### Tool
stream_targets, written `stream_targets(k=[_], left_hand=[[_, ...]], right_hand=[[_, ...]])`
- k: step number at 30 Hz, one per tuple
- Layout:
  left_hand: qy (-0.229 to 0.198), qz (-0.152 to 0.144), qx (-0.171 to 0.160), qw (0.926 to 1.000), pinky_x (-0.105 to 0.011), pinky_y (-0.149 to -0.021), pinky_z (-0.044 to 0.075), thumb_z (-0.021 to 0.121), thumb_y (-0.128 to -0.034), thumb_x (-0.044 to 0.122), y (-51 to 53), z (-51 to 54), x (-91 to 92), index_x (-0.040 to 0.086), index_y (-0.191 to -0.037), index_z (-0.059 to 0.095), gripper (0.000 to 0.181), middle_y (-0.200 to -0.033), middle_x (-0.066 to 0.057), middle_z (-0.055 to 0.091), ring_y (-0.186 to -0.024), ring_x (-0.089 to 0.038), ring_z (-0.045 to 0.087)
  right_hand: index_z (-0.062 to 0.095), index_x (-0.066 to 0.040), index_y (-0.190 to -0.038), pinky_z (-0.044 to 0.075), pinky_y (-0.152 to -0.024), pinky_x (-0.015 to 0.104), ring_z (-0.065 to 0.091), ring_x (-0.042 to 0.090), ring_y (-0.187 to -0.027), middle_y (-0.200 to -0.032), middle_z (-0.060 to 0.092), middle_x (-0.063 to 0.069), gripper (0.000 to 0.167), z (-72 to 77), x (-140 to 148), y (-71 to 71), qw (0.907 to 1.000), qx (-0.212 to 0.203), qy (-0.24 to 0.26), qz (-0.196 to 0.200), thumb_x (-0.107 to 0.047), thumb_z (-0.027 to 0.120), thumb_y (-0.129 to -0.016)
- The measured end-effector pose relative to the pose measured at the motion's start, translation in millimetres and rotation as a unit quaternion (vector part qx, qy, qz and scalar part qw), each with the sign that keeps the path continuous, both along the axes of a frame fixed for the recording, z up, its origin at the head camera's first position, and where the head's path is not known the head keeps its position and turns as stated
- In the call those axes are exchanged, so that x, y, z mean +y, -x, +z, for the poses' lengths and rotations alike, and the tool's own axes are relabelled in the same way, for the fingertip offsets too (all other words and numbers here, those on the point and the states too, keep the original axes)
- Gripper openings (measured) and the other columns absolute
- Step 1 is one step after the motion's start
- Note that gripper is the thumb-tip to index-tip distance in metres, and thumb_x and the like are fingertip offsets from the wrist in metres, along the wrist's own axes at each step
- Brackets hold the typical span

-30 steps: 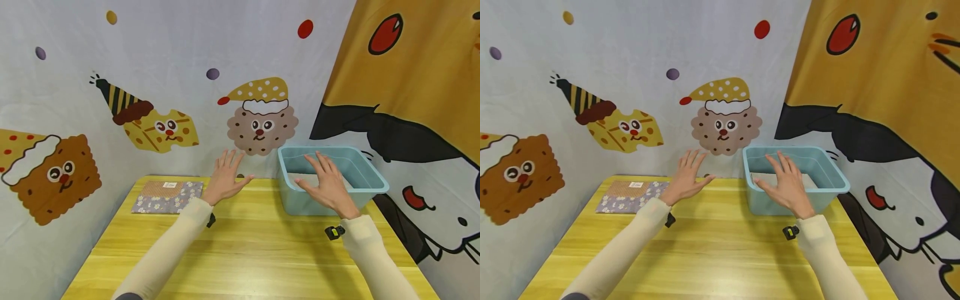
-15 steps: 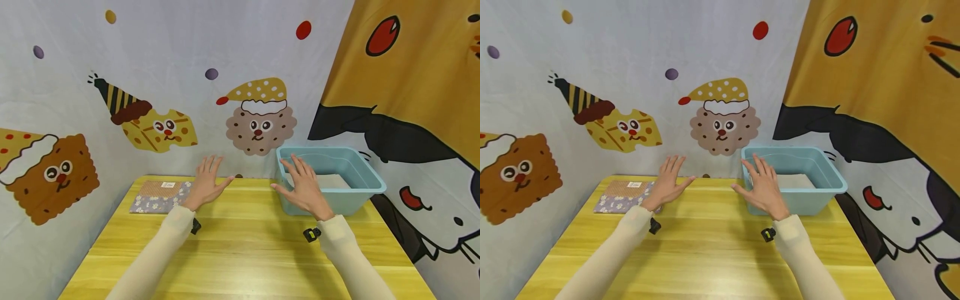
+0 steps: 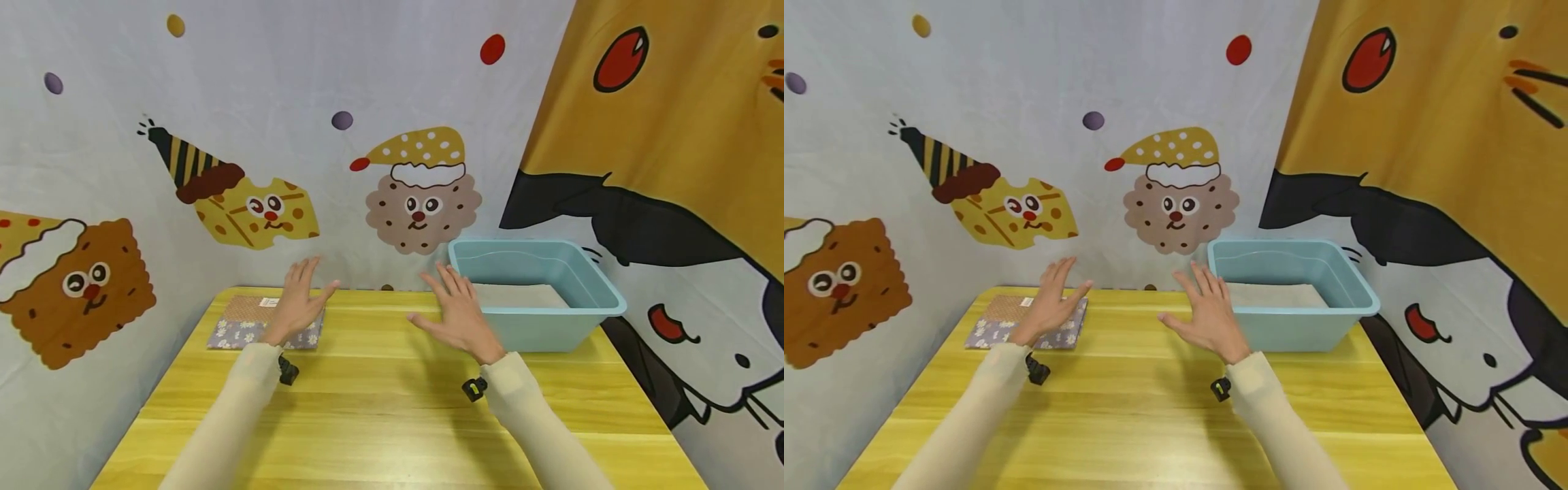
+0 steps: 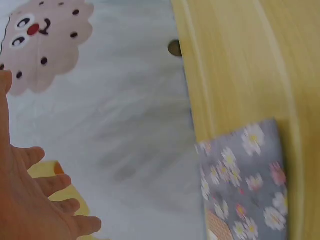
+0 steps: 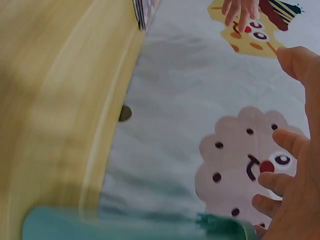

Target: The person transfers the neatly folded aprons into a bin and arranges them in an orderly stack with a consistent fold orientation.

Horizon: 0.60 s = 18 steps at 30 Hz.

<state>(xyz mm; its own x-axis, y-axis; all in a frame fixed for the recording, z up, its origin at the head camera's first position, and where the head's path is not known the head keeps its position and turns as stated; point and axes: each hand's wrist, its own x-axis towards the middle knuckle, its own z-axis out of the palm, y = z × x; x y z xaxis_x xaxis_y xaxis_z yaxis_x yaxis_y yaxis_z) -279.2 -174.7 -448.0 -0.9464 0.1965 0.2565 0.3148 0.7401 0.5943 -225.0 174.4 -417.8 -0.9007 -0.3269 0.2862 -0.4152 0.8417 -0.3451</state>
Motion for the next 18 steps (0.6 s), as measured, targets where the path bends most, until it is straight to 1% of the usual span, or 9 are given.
stream_targets(k=[1, 6, 11, 15, 18], left_hand=[[-0.003, 0.001, -0.007, 1.0, -0.075, -0.119, 0.016, 0.044, -0.1017, 0.066, -0.3, -1.5, -3.9, 0.024, -0.166, 0.015, 0.082, -0.171, -0.019, 0.015, -0.158, -0.047, 0.003], [-0.011, 0.004, -0.033, 0.9994, -0.076, -0.119, 0.014, 0.043, -0.1026, 0.065, -1.0, -10.6, -24.2, 0.022, -0.167, 0.011, 0.083, -0.171, -0.019, 0.011, -0.158, -0.048, 0.001], [-0.018, 0.002, -0.058, 0.9981, -0.075, -0.12, 0.011, 0.041, -0.1042, 0.063, 0.3, -20.1, -43.8, 0.021, -0.167, 0.008, 0.082, -0.172, -0.018, 0.01, -0.157, -0.049, 0.003], [-0.038, -0.003, -0.084, 0.9958, -0.073, -0.121, 0.015, 0.04, -0.1048, 0.062, 0.7, -26.2, -58.9, 0.021, -0.167, 0.008, 0.081, -0.173, -0.017, 0.01, -0.158, -0.047, 0.008], [-0.042, -0.002, -0.105, 0.9935, -0.072, -0.12, 0.019, 0.04, -0.105, 0.061, -0.4, -28.5, -69.2, 0.02, -0.167, 0.008, 0.081, -0.173, -0.018, 0.01, -0.157, -0.047, 0.013]], right_hand=[[0.03, -0.031, -0.162, 0.008, -0.127, 0.063, 0.011, 0.035, -0.16, -0.174, 0.013, 0.007, 0.084, -1.5, -4, 0.7, 1.0, -0.001, 0.001, 0.003, -0.068, 0.059, -0.093], [0.032, -0.03, -0.162, 0.01, -0.127, 0.063, 0.013, 0.034, -0.16, -0.173, 0.016, 0.007, 0.083, -10.6, -22, 5.2, 0.9999, -0.003, 0.006, 0.016, -0.068, 0.06, -0.093], [0.035, -0.028, -0.161, 0.014, -0.127, 0.063, 0.016, 0.034, -0.159, -0.172, 0.021, 0.01, 0.083, -21.7, -40, 8.7, 0.9996, -0.012, 0.01, 0.025, -0.066, 0.061, -0.092], [0.035, -0.029, -0.161, 0.016, -0.127, 0.061, 0.017, 0.035, -0.159, -0.172, 0.021, 0.009, 0.082, -28.1, -56, 10.5, 0.9987, -0.029, 0.014, 0.038, -0.066, 0.062, -0.092], [0.034, -0.031, -0.161, 0.019, -0.127, 0.058, 0.018, 0.034, -0.159, -0.172, 0.021, 0.007, 0.082, -33.0, -67, 12.0, 0.9983, -0.04, 0.005, 0.043, -0.066, 0.061, -0.092]])
